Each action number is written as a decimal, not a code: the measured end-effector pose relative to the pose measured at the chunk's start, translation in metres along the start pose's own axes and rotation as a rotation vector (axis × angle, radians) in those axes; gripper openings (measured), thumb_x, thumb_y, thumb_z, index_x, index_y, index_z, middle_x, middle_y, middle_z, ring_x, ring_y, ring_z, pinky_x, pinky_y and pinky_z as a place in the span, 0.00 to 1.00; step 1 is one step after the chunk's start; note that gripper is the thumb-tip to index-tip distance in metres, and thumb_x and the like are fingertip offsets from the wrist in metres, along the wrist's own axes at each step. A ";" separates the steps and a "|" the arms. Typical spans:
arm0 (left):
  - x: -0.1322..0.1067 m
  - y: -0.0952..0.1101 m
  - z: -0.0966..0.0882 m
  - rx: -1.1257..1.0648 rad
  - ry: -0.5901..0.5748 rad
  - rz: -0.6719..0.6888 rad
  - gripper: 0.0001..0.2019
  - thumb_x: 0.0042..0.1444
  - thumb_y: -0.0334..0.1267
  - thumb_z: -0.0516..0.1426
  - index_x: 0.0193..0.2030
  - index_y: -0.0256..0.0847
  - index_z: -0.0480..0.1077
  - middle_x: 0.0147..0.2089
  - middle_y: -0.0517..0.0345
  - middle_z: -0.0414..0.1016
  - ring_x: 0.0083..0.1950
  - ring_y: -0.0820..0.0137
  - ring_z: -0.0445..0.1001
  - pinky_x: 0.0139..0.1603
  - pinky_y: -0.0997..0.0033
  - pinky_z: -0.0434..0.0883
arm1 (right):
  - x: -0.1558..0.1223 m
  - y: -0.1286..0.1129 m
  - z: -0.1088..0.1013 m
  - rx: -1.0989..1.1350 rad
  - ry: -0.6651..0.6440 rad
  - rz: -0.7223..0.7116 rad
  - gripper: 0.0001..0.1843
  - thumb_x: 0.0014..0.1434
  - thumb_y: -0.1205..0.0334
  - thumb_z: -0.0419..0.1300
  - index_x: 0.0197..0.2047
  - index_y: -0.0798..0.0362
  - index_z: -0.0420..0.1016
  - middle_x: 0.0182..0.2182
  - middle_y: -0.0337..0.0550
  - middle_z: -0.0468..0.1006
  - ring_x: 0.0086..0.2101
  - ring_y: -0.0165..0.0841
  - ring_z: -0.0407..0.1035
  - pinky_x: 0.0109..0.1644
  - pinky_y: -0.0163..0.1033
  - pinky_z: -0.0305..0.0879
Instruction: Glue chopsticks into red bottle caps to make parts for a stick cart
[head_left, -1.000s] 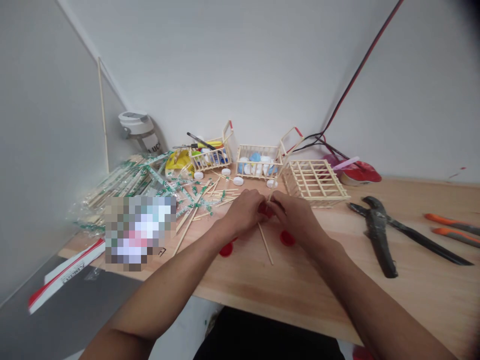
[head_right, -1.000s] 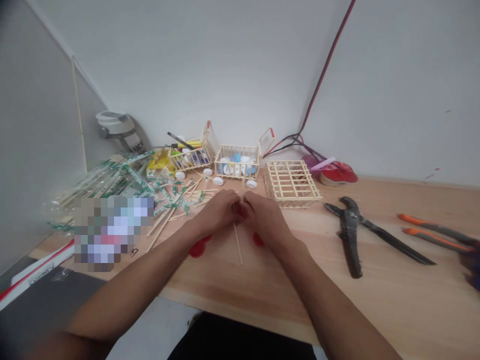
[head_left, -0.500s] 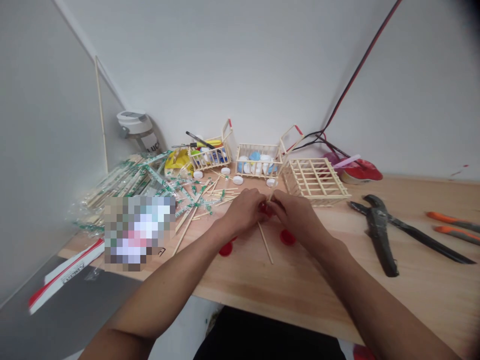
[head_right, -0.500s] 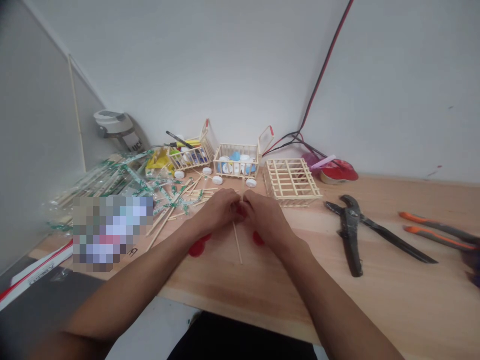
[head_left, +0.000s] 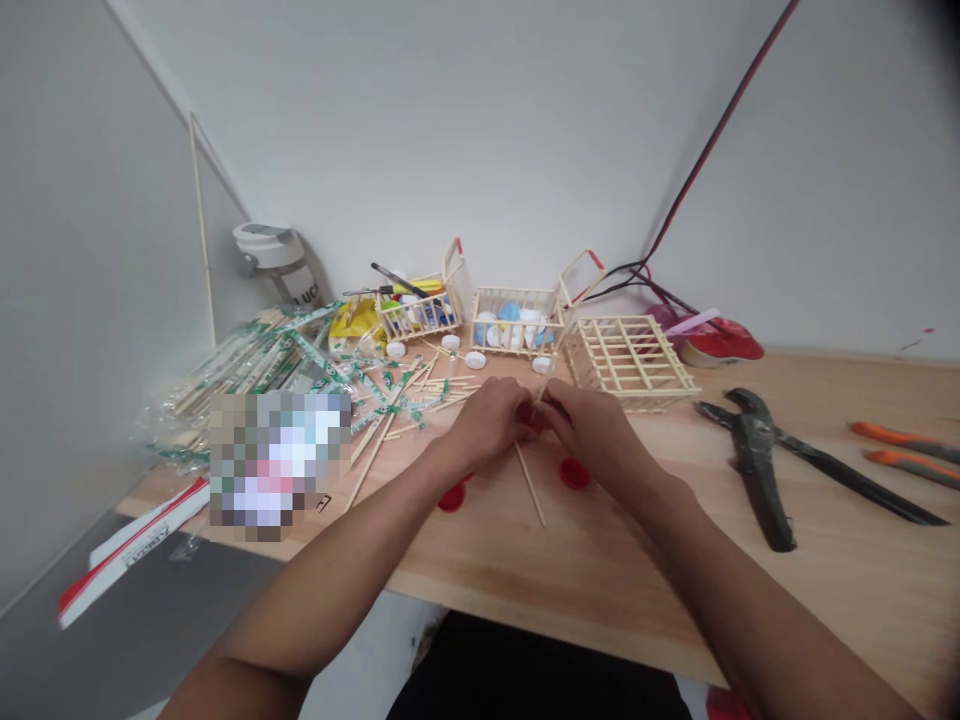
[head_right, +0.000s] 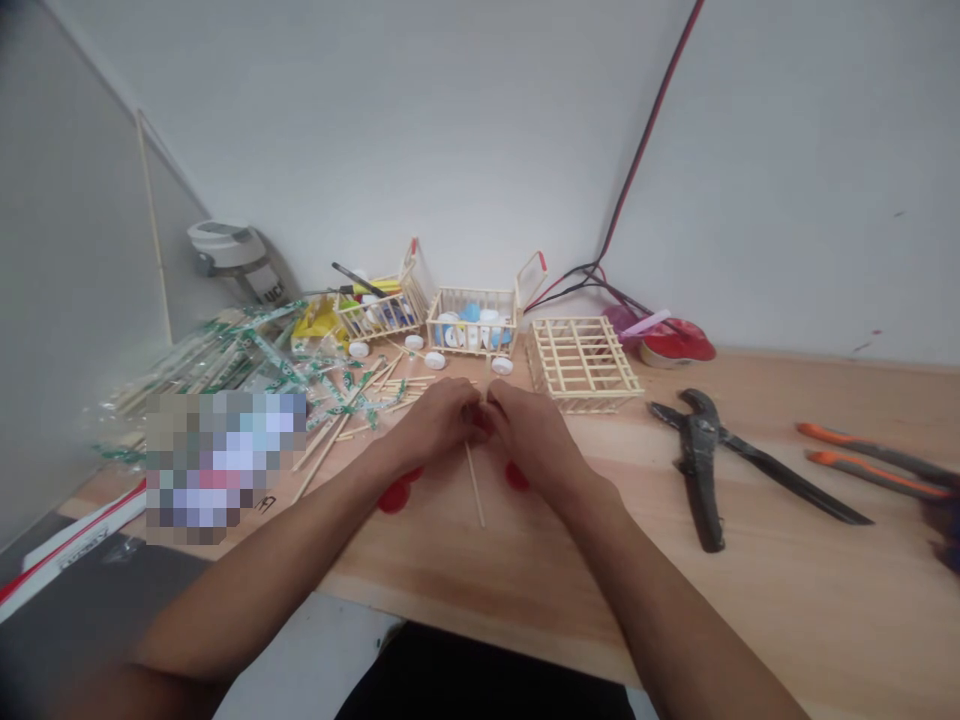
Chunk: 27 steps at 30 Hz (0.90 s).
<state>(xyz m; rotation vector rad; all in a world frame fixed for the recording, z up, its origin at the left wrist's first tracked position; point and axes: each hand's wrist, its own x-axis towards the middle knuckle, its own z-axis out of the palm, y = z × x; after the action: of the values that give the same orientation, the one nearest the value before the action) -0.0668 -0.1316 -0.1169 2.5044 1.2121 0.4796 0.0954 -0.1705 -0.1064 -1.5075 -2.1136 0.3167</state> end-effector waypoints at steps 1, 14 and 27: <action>0.000 0.000 0.001 -0.002 0.006 0.005 0.05 0.48 0.37 0.64 0.31 0.39 0.74 0.33 0.58 0.72 0.37 0.67 0.69 0.38 0.70 0.63 | 0.000 0.000 0.000 -0.001 0.001 -0.002 0.09 0.61 0.62 0.53 0.28 0.51 0.63 0.24 0.39 0.73 0.26 0.30 0.64 0.31 0.34 0.52; 0.000 0.000 0.001 -0.012 0.015 0.000 0.04 0.48 0.36 0.64 0.30 0.39 0.74 0.32 0.58 0.72 0.36 0.68 0.68 0.36 0.71 0.62 | -0.001 0.000 0.000 -0.003 -0.003 0.000 0.10 0.61 0.62 0.52 0.28 0.52 0.63 0.24 0.39 0.73 0.26 0.30 0.63 0.31 0.34 0.51; 0.000 0.001 0.000 -0.004 0.006 -0.015 0.05 0.48 0.36 0.64 0.30 0.39 0.74 0.33 0.57 0.72 0.37 0.68 0.69 0.37 0.71 0.63 | -0.001 0.001 0.000 -0.003 -0.003 -0.007 0.09 0.61 0.62 0.53 0.29 0.52 0.63 0.24 0.39 0.72 0.26 0.30 0.63 0.31 0.34 0.51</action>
<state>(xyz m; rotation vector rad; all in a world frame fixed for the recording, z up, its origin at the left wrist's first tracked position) -0.0657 -0.1318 -0.1168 2.4907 1.2297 0.4857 0.0961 -0.1707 -0.1072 -1.5019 -2.1221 0.3140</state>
